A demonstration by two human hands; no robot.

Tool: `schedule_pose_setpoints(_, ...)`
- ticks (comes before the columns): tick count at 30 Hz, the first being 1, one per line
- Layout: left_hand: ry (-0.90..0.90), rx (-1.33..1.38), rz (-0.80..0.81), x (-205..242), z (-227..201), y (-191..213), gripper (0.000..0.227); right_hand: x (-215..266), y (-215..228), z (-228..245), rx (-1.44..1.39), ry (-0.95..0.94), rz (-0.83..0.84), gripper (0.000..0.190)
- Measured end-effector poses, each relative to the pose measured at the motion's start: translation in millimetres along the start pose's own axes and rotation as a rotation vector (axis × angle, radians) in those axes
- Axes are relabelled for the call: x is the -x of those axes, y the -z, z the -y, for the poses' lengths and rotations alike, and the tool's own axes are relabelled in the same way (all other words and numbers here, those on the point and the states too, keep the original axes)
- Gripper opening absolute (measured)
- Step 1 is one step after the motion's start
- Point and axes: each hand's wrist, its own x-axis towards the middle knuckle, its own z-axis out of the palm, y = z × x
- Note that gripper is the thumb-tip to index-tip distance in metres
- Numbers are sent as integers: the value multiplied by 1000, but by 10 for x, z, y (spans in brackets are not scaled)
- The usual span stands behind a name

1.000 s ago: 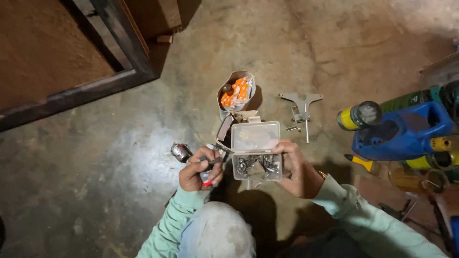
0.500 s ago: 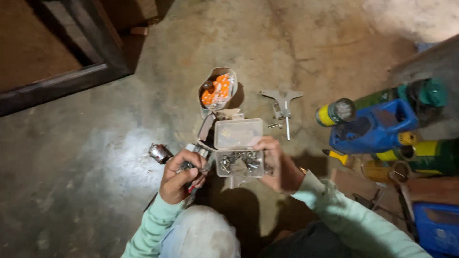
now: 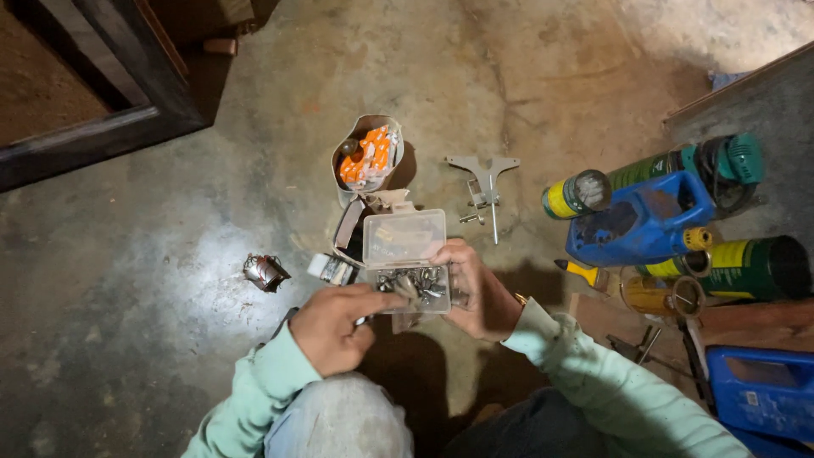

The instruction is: Unpacking and inspecting an air spray gun and its components from boxes on the floor of a workshop.

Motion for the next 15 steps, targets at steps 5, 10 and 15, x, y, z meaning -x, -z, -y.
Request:
schedule_pose_setpoints(5,137,-304,88,-120,-206,-30,68,83,36,-172,24,-44,9,76)
schedule_pose_setpoints(10,103,-280,-1,-67,-128,-50,74,25,42,-46,28,-31,10,78)
schedule_pose_setpoints(15,110,-227,-61,3,-58,-69,75,5,14,-118,-38,24,29,77)
